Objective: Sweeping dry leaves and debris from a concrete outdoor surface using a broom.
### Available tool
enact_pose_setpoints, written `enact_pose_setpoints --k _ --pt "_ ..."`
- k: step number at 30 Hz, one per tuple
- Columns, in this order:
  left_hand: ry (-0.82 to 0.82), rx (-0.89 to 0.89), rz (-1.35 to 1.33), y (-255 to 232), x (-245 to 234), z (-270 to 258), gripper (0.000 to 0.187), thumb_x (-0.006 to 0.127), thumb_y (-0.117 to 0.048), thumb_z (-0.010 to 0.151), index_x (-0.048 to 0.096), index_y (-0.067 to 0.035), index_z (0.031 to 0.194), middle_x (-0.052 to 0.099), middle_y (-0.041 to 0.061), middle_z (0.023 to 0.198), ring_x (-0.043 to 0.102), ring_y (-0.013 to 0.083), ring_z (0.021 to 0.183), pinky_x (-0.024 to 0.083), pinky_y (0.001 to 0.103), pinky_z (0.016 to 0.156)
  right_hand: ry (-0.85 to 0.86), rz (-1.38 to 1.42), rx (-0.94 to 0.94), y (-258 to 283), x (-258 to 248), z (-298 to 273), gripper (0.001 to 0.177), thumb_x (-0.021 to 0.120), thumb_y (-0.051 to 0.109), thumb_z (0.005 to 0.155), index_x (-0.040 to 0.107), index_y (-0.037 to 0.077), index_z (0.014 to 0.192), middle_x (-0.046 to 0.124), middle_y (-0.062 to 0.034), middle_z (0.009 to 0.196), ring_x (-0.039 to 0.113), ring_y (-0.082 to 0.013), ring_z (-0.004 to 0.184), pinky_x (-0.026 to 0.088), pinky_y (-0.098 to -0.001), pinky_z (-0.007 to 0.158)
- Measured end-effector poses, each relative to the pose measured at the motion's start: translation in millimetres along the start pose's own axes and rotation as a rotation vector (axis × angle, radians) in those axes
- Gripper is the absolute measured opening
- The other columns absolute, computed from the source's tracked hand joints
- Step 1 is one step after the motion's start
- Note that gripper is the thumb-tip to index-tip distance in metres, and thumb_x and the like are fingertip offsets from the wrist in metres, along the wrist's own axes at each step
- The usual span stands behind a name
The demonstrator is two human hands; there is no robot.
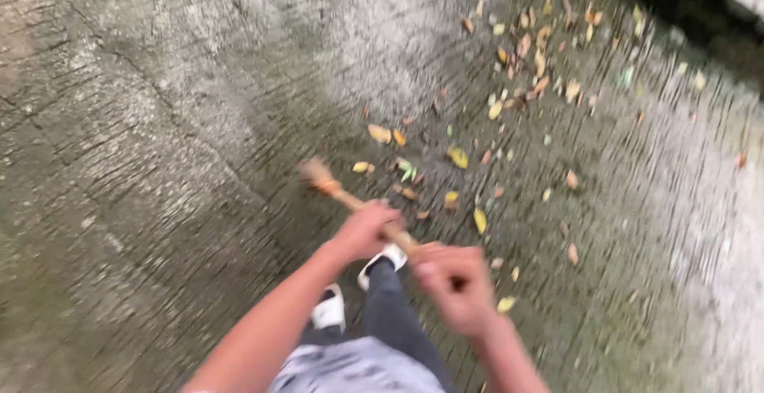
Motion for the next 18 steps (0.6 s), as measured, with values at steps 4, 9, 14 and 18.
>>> enact_pose_setpoints --k 4,9,14,18 --pt "-0.049 -0.273 0.135 93 2 12 0.029 0.084 -0.011 0.057 0.069 -0.018 0.081 0.067 0.007 0.084 0.062 0.0346 0.091 0.05 0.048 0.083 0.154 0.014 0.065 -78 16 32 0.033 0.062 0.008 0.095 0.047 -0.004 0.068 0.046 -0.0078 0.065 0.048 -0.018 0.061 0.039 -0.0358 0.058" --pt "-0.139 -0.143 0.015 110 83 117 0.018 0.079 -0.008 0.066 0.07 -0.018 0.077 0.067 0.004 0.077 0.065 0.0283 0.081 0.051 0.042 0.078 0.166 -0.083 0.262 -142 -74 46 0.028 0.061 0.006 0.091 0.046 -0.004 0.07 0.043 -0.0082 0.064 0.044 -0.0205 0.057 0.036 -0.0341 0.053" --pt "-0.12 -0.052 -0.229 9 147 235 0.019 0.083 -0.016 0.067 0.069 -0.015 0.08 0.068 0.005 0.08 0.066 0.0282 0.083 0.052 0.042 0.076 0.135 -0.255 0.276 -108 -183 65 0.028 0.064 0.009 0.09 0.053 -0.002 0.067 0.05 -0.005 0.058 0.045 -0.0184 0.05 0.037 -0.0342 0.05" --pt "-0.162 0.033 -0.319 -73 137 303 0.019 0.083 -0.022 0.072 0.069 -0.014 0.083 0.07 0.006 0.084 0.065 0.031 0.088 0.053 0.044 0.079 0.078 -0.348 0.135 -69 -237 70 0.037 0.064 0.011 0.09 0.044 -0.002 0.061 0.038 -0.0062 0.055 0.038 -0.0194 0.051 0.033 -0.036 0.052"
Point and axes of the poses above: each hand's wrist, its own z-axis towards the middle knuckle, its own x-axis out of the palm, y = z × x, the point moved 10 cm from there along z, towards the middle knuckle
